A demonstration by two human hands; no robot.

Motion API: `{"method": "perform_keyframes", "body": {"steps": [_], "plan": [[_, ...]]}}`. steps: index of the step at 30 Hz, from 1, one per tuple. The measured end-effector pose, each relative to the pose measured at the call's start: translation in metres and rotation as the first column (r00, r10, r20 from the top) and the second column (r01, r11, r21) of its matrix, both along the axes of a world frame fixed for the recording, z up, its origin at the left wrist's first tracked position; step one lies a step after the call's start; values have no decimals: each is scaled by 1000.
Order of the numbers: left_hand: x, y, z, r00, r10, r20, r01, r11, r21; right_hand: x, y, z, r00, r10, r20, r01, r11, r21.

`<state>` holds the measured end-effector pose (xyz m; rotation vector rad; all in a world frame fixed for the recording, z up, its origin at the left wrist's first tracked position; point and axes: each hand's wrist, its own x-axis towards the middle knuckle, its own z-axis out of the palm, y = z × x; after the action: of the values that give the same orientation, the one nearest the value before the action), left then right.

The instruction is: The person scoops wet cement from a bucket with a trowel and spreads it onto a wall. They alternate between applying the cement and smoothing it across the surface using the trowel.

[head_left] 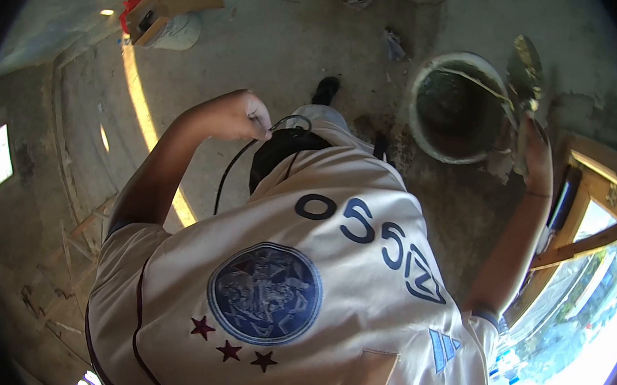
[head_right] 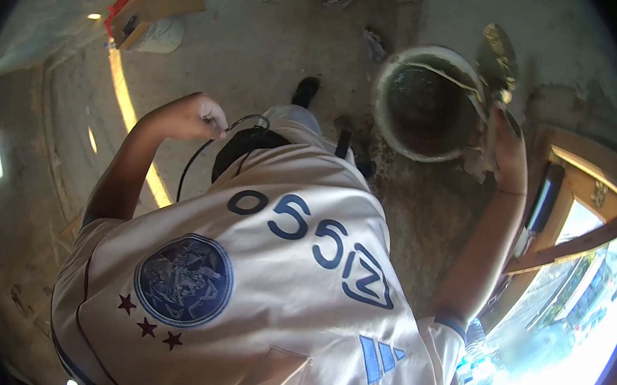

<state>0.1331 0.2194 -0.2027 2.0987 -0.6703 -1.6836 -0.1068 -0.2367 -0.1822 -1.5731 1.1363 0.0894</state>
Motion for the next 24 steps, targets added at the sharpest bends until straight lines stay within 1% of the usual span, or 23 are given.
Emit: {"method": "perform_keyframes", "body": {"steps": [1,2,3,4,5,6,7,8,9,10,11,12,14,16,18,19,20,21,22,23,24], "plan": [[-5,-5,3,989,-104,108,108,994,-33,-1,5,-3,999,3,36,-3,1000,-6],[-9,-5,-6,967,-184,175,186,982,2,-2,7,-7,997,0,73,2,1000,-19],[-14,-3,-22,933,-266,244,265,964,37,-2,4,-15,995,-14,98,12,1000,22],[-20,0,-37,951,-275,145,267,961,72,-3,3,-19,992,-34,124,27,998,62],[-22,1,-43,958,-283,50,276,954,116,2,13,-9,987,-47,155,40,998,46],[-22,-1,-36,943,-325,64,318,943,100,8,24,0,981,-56,184,51,998,35],[-25,-2,-29,993,-111,39,109,993,52,10,28,4,977,-92,191,90,996,21],[-27,-4,-22,994,112,-2,-112,994,16,12,30,6,982,-89,165,89,996,7],[-25,-8,-14,996,87,0,-87,996,10,12,30,7,987,-80,137,81,997,0],[-23,-13,-4,977,197,-75,-195,980,41,12,29,5,985,-103,141,105,994,-5],[-22,-16,2,939,310,-147,-301,950,82,10,28,3,985,-76,154,78,997,-6],[-26,-15,2,943,297,-150,-288,955,79,8,28,0,986,-42,163,44,999,-7],[-33,-13,3,980,176,-91,-173,984,35,7,27,-2,988,-34,152,37,999,-19],[-39,-11,3,976,181,-124,-179,984,27,6,31,-4,985,-26,172,31,999,-27],[-42,-9,9,984,163,-69,-161,986,42,3,36,-3,981,-19,192,25,999,-26],[-41,-4,7,978,176,-113,-176,984,8,2,39,0,982,-26,189,31,999,-28],[-40,0,4,972,212,-105,-210,977,26,4,43,2,982,-22,186,27,999,-25],[-42,3,2,967,216,-137,-223,974,-30,5,46,3,982,13,189,-14,1000,-1],[-44,8,1,962,217,-168,-234,968,-89,4,48,4,984,1,179,-1,1000,-2],[-45,10,2,955,251,-160,-266,961,-77,6,48,5,985,-14,172,16,1000,-11],[-45,9,4,976,181,-124,-193,977,-89,8,50,5,984,12,177,-11,1000,-3]]}}
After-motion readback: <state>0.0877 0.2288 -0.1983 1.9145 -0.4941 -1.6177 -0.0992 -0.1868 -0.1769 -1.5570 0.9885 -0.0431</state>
